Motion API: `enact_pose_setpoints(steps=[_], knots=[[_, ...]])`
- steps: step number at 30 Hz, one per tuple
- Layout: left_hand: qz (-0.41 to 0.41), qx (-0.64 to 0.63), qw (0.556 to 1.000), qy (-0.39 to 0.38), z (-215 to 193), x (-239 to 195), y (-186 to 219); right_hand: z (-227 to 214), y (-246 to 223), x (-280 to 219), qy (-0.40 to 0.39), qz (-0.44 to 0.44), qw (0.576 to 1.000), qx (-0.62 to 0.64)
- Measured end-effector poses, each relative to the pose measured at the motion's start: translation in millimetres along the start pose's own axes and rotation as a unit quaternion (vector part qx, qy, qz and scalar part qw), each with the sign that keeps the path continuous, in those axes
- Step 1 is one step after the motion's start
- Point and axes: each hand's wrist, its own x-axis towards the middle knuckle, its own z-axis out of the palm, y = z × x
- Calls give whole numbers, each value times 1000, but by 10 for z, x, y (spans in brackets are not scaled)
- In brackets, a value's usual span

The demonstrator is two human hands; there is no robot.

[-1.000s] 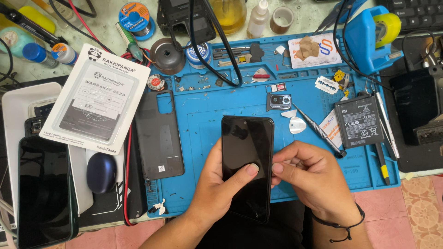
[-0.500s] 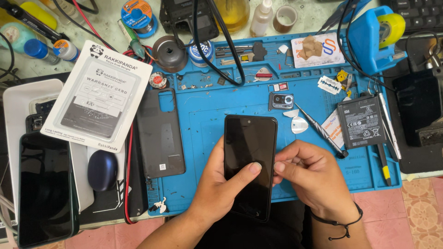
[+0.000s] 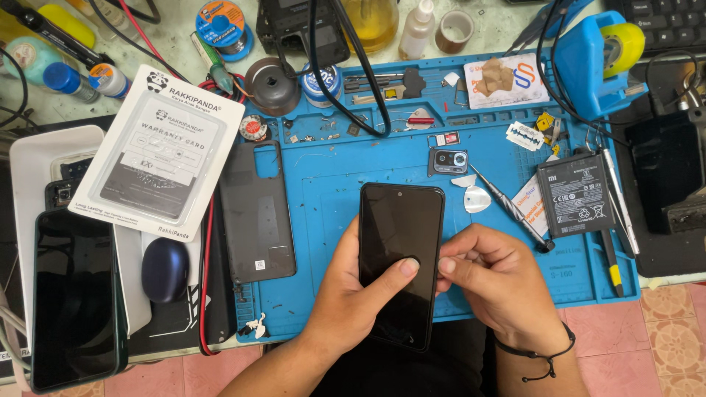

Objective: The person holds a smartphone, removes the back cover to expose the battery and internal components, then uses a screwdriver to unscrew and remove the camera module. The person continues to remove additional screws and small parts from the phone's interior.

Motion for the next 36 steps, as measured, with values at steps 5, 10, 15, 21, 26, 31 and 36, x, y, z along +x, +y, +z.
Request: enact_pose_setpoints(steps=[5, 10, 15, 21, 26, 31, 36], knots=[[-1, 10, 1000, 0, 2, 7, 7, -22, 17, 1, -3, -3, 1000, 10], [0, 11, 1000, 2, 11, 7, 20, -41, 35, 10, -2, -3, 1000, 18], [9, 19, 1000, 10, 20, 10, 22, -60, 44, 13, -7, -6, 1000, 23], [26, 37, 999, 3, 13, 5, 31, -70, 46, 29, -10, -7, 1000, 24], [21, 0, 1000, -3, 14, 6, 28, -90, 55, 29, -3, -11, 1000, 27], [55, -37, 998, -16, 4, -13, -3, -126, 83, 27, -3, -23, 999, 36], [81, -36, 996, -21, -21, -28, -19, -167, 115, 23, 3, -39, 999, 30]])
